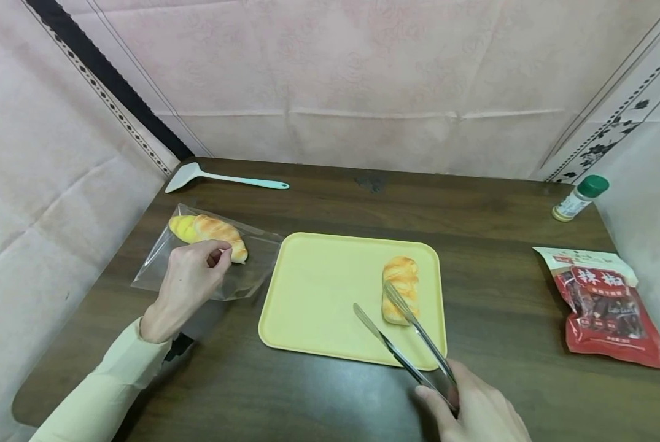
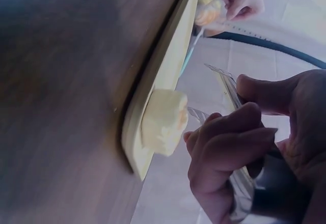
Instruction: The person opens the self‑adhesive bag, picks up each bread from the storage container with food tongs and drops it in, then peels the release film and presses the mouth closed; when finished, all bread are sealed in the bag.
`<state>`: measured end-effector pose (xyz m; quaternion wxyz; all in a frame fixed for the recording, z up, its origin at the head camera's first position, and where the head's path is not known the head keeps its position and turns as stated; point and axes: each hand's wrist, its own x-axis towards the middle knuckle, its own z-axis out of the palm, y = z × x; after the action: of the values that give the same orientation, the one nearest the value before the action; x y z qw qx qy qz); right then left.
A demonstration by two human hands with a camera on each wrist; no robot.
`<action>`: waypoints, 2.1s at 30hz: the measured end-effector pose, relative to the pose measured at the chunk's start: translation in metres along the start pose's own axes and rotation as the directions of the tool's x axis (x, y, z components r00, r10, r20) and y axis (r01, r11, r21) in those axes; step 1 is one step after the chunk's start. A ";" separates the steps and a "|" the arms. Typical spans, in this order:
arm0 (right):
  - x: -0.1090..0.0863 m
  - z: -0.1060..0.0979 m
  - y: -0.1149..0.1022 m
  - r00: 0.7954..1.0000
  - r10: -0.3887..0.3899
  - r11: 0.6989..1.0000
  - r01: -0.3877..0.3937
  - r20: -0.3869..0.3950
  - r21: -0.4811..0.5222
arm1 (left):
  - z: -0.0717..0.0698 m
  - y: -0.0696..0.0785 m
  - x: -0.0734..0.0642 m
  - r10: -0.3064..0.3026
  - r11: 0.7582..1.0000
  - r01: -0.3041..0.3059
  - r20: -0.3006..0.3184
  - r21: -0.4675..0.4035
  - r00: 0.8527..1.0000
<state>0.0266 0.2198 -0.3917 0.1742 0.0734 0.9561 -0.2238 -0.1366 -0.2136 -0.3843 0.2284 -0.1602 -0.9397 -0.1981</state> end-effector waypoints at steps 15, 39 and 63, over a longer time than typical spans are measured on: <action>-0.016 0.014 0.023 0.972 0.086 0.995 -0.097 -0.220 -0.039 | 0.001 -0.002 -0.001 -0.020 1.000 0.020 0.012 -0.002 1.000; -0.020 0.040 0.016 0.947 0.130 0.992 -0.123 -0.292 0.041 | 0.001 -0.002 0.000 -0.012 1.000 0.012 0.018 -0.009 1.000; -0.008 0.044 0.004 0.973 0.155 0.987 -0.159 -0.172 -0.009 | 0.002 -0.001 0.002 -0.010 1.000 0.010 0.016 -0.003 1.000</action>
<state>0.0479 0.2030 -0.4271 0.1095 0.1658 0.9612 -0.1915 -0.1397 -0.2133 -0.3856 0.2194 -0.1577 -0.9419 -0.1995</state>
